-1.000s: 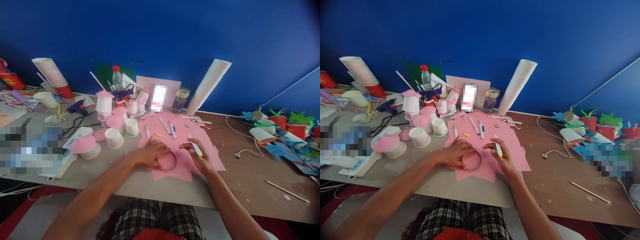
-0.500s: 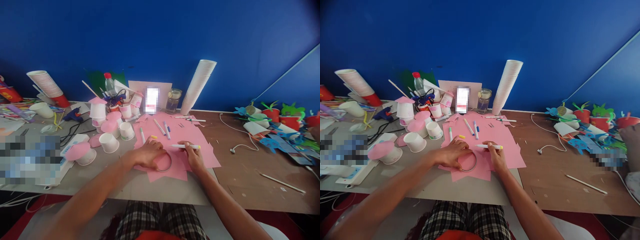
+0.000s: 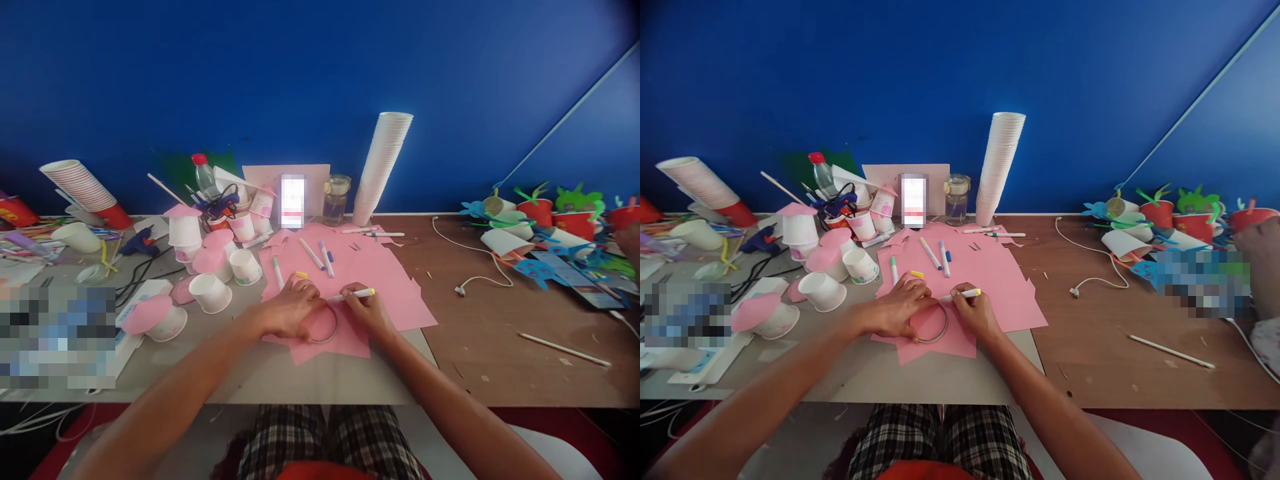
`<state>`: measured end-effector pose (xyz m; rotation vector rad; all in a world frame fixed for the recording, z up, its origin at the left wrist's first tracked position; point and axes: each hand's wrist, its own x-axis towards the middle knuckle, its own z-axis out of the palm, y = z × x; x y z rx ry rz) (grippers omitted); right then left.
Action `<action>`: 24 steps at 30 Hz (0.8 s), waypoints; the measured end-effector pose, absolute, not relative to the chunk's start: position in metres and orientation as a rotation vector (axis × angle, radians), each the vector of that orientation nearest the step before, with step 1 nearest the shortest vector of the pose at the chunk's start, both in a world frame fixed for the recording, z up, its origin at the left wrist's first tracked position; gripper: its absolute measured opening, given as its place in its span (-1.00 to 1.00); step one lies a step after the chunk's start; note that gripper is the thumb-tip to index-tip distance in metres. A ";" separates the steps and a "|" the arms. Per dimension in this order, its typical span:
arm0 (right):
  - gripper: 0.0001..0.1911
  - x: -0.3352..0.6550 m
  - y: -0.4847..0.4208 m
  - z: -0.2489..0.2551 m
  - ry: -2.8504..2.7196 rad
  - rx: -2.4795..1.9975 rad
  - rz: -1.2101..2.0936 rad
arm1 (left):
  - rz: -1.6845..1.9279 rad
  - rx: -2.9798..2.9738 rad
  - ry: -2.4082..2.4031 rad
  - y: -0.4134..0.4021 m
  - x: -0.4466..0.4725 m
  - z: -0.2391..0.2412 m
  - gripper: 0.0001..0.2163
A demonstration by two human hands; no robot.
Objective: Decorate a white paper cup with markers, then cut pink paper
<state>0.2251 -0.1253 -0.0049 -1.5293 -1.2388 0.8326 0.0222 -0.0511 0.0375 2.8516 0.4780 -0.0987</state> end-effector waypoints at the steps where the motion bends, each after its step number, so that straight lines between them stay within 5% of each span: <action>1: -0.73 0.225 -0.125 -0.006 -1.247 -1.531 0.837 | -0.101 2.853 0.480 -0.051 0.022 0.038 -0.38; 14: -0.78 0.231 -0.141 0.005 -1.359 -1.546 0.781 | -0.227 2.874 0.555 -0.057 0.026 0.049 -0.38; 24: -0.87 0.229 -0.188 0.002 -1.750 -1.450 0.321 | -0.220 2.894 0.535 -0.057 0.027 0.050 -0.45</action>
